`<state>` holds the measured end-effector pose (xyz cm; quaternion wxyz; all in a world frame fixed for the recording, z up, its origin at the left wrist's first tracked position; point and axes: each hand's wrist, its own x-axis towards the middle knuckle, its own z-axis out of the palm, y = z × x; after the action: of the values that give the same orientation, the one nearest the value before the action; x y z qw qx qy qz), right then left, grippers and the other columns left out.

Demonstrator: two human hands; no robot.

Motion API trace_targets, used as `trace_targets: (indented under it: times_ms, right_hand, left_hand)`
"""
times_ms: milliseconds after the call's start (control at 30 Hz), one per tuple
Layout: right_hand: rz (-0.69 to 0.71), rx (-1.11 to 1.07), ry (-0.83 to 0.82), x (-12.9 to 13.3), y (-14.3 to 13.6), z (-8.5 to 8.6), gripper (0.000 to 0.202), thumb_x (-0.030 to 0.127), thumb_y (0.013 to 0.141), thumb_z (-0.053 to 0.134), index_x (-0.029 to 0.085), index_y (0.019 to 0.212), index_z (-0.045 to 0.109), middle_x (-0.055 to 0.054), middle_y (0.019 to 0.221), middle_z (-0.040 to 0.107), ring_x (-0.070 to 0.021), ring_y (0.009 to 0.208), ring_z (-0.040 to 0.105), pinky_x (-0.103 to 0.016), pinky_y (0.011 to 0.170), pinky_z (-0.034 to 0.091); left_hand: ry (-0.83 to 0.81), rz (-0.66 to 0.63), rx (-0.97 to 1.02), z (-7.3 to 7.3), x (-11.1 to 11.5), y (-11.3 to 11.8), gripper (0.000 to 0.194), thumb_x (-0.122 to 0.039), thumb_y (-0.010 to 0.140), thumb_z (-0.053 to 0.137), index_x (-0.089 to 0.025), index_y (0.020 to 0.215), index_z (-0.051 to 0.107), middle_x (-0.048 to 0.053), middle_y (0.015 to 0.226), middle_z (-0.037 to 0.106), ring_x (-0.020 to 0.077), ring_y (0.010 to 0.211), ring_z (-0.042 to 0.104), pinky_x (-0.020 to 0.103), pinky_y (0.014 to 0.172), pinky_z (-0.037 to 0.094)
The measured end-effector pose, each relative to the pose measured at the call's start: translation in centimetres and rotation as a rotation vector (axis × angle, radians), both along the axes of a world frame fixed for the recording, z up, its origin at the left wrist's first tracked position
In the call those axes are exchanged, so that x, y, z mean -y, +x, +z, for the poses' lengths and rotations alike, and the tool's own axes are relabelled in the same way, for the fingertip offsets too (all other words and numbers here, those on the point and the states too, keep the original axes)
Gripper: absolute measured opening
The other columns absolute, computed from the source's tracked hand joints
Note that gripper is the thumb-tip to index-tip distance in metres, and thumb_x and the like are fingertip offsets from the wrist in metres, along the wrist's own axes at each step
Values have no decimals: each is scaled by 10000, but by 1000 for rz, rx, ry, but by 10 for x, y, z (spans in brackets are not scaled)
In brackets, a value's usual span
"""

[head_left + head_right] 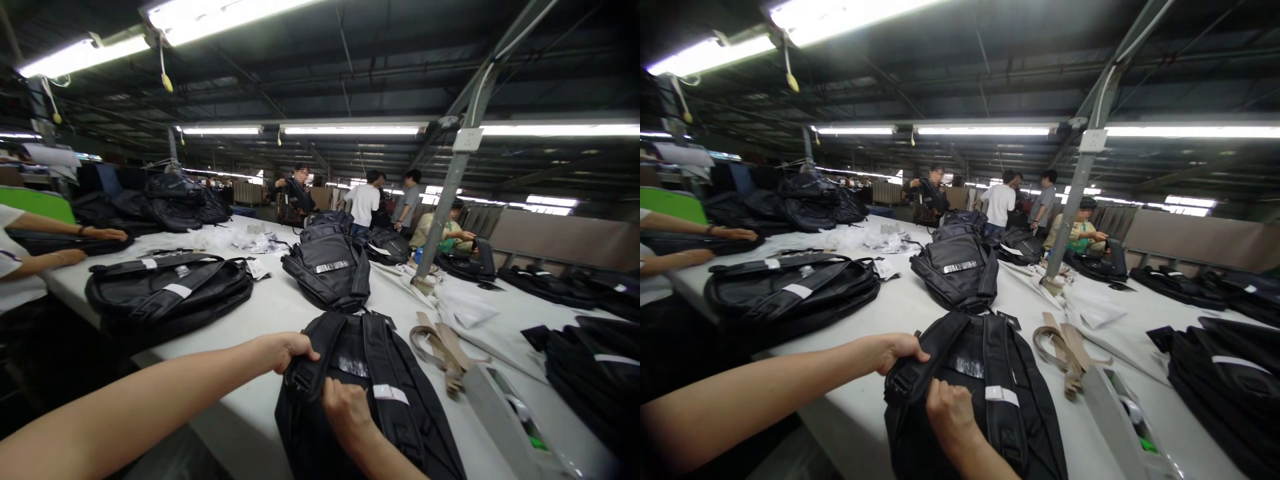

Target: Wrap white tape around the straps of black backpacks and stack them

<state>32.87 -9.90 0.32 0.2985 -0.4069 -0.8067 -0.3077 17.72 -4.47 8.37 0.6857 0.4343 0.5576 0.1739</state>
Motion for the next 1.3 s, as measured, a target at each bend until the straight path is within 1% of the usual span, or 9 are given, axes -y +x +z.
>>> trace_targets:
  times_ms: [133, 300, 433, 667, 933, 1033, 1133, 1233, 1300]
  right_hand:
    - [25, 59, -16, -5, -5, -17, 221, -8, 670, 448, 203, 625, 400, -6, 458, 508, -174, 349, 496, -253, 389, 251]
    - [83, 96, 30, -6, -1, -22, 225, -13, 698, 390, 204, 638, 393, -11, 483, 495, -170, 373, 482, -263, 412, 260]
    - [69, 48, 80, -6, 2, -20, 247, -10, 740, 358, 203, 624, 404, -8, 471, 477, -168, 382, 465, -274, 431, 254]
    - [76, 21, 142, -7, 5, -15, 255, 11, 805, 352, 178, 648, 465, -1, 478, 467, -156, 403, 448, -287, 451, 255]
    - [69, 67, 115, -11, 8, -27, 257, -10, 795, 388, 81, 930, 586, -25, 554, 532, -152, 481, 510, -277, 523, 361]
    - [31, 10, -90, -6, 5, -23, 246, 19, 791, 424, 118, 935, 598, -34, 571, 577, -176, 525, 552, -295, 591, 403]
    - [-52, -156, -533, -2, 9, -9, 179, 198, 861, 438, 147, 910, 603, -43, 626, 625, -172, 552, 572, -257, 542, 373]
    - [-7, -324, -1049, -10, 21, 7, 378, 375, 886, 389, 137, 704, 620, -24, 566, 590, -128, 517, 529, -213, 467, 300]
    - [6, -379, -1229, -19, 28, 18, 378, 387, 836, 463, 133, 595, 605, -9, 521, 551, -115, 512, 501, -207, 456, 276]
  left_hand:
    - [-154, 50, -99, -14, 8, -4, 80, -115, 696, 518, -141, 658, 584, 144, 581, 636, 334, 710, 641, 495, 666, 514]
    - [-57, 232, -55, -34, 18, -2, 142, -111, 624, 635, -172, 731, 564, 78, 578, 627, 298, 649, 634, 447, 645, 505]
    - [-38, 365, 28, -44, 27, 1, 117, -150, 640, 640, -156, 719, 555, 89, 617, 641, 262, 607, 626, 401, 633, 511]
    - [-108, 486, 107, -43, 33, 3, 126, -165, 669, 617, -117, 756, 540, 114, 607, 628, 254, 535, 614, 405, 600, 514]
    - [58, 600, 184, -38, 37, 1, 602, -115, 645, 644, -205, 1149, 327, -10, 623, 596, 216, 528, 607, 371, 553, 512]
    - [43, 553, 239, -42, 41, -3, 511, -132, 653, 629, -158, 1102, 387, 14, 598, 595, 208, 503, 592, 355, 525, 504]
    - [46, 464, 321, -46, 43, -6, 376, -128, 613, 637, -133, 964, 499, 38, 573, 600, 192, 469, 573, 329, 498, 492]
    - [73, 406, 368, -46, 42, -6, 401, -118, 559, 665, -147, 933, 525, 44, 592, 622, 194, 479, 582, 308, 478, 483]
    - [84, 379, 364, -46, 41, -4, 409, -129, 543, 680, -145, 923, 531, 49, 590, 629, 206, 486, 589, 325, 480, 488]
